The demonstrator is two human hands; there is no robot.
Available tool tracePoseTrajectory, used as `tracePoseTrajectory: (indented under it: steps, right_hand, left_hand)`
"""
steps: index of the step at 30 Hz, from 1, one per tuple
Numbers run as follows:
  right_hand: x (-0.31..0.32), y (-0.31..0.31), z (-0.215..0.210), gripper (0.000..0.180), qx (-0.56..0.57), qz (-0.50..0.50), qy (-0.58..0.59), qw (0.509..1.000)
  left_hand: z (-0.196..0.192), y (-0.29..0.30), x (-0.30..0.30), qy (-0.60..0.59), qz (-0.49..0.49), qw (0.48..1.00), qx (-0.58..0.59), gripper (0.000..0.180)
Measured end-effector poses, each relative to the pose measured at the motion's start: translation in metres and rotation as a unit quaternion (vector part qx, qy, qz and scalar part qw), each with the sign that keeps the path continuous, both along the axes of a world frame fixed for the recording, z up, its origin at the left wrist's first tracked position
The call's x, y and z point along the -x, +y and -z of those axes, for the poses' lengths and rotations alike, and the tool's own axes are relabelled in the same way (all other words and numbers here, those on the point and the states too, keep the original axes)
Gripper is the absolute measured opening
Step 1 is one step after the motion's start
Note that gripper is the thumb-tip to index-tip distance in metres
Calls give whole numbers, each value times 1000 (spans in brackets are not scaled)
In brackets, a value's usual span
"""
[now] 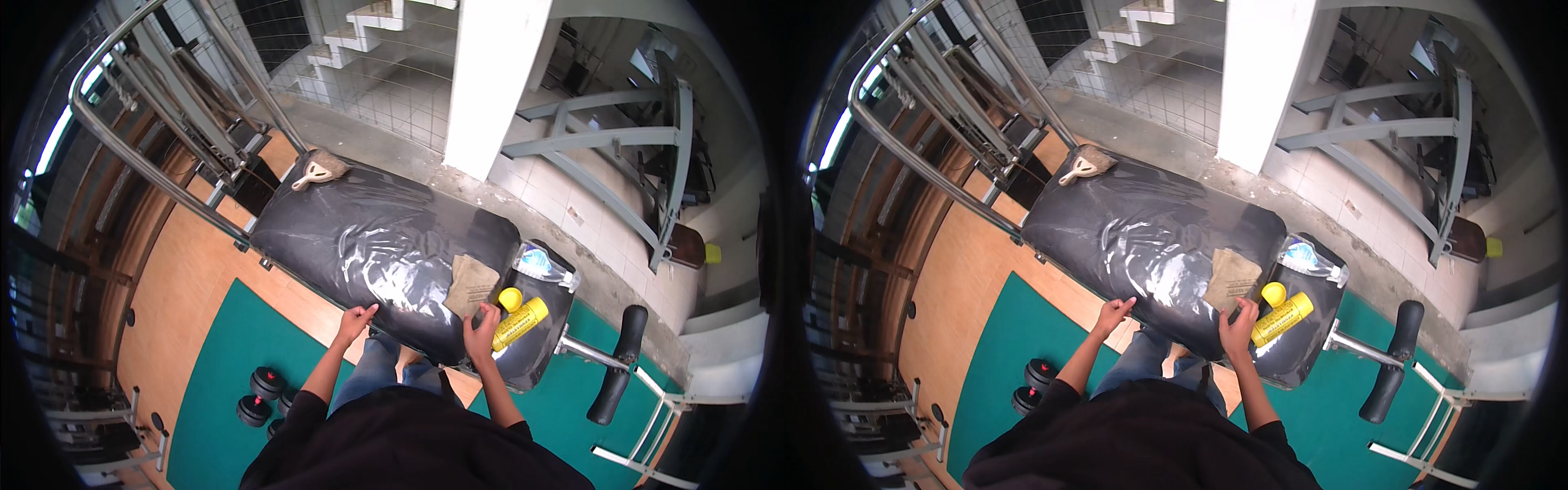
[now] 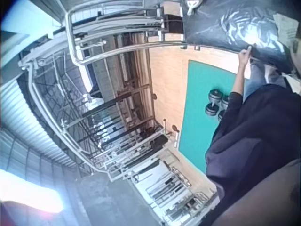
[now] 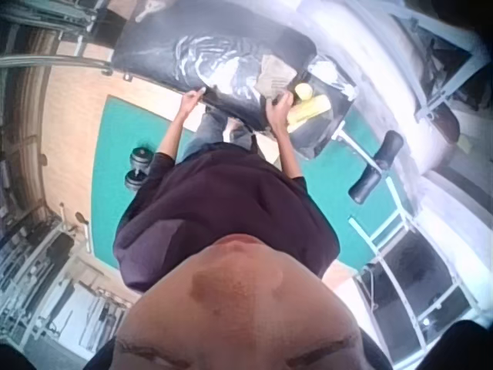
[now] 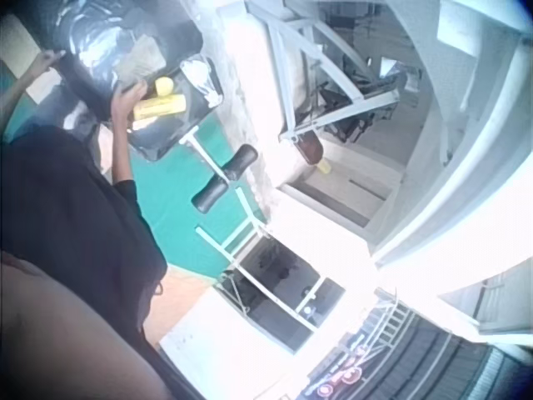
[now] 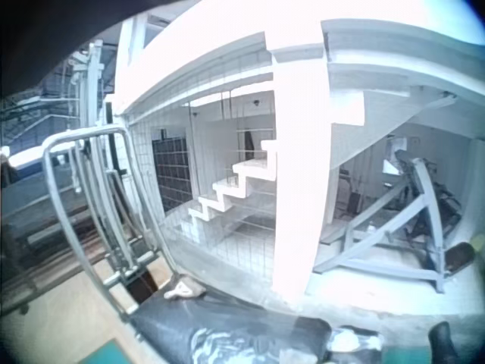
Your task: The person assembles dumbbells by sliding weight plates onto a bar and securing them with red collars. They then sweep the gym floor with a broom and dustpan and wipe a bench with a cloth.
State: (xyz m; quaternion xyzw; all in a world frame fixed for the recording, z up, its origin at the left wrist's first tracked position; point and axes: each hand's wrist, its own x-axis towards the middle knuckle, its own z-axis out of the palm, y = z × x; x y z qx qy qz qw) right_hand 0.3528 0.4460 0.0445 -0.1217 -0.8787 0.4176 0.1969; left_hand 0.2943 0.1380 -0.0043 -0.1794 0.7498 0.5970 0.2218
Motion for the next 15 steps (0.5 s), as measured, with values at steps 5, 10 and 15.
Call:
tracePoseTrajectory:
  steps: [5,10,15]
  right_hand:
    - [41,-64,11,25,10,-242,-93,966]
    - [76,-139,19,23,0,-309,-154,938]
    - [137,-217,44,23,20,-303,-162,939]
  left_hand:
    - [34,-84,-43,-152,-135,978,-40,42]
    - [48,-158,-40,-202,-160,965,-37,39]
    - [46,-234,20,-200,-137,970,-10,34]
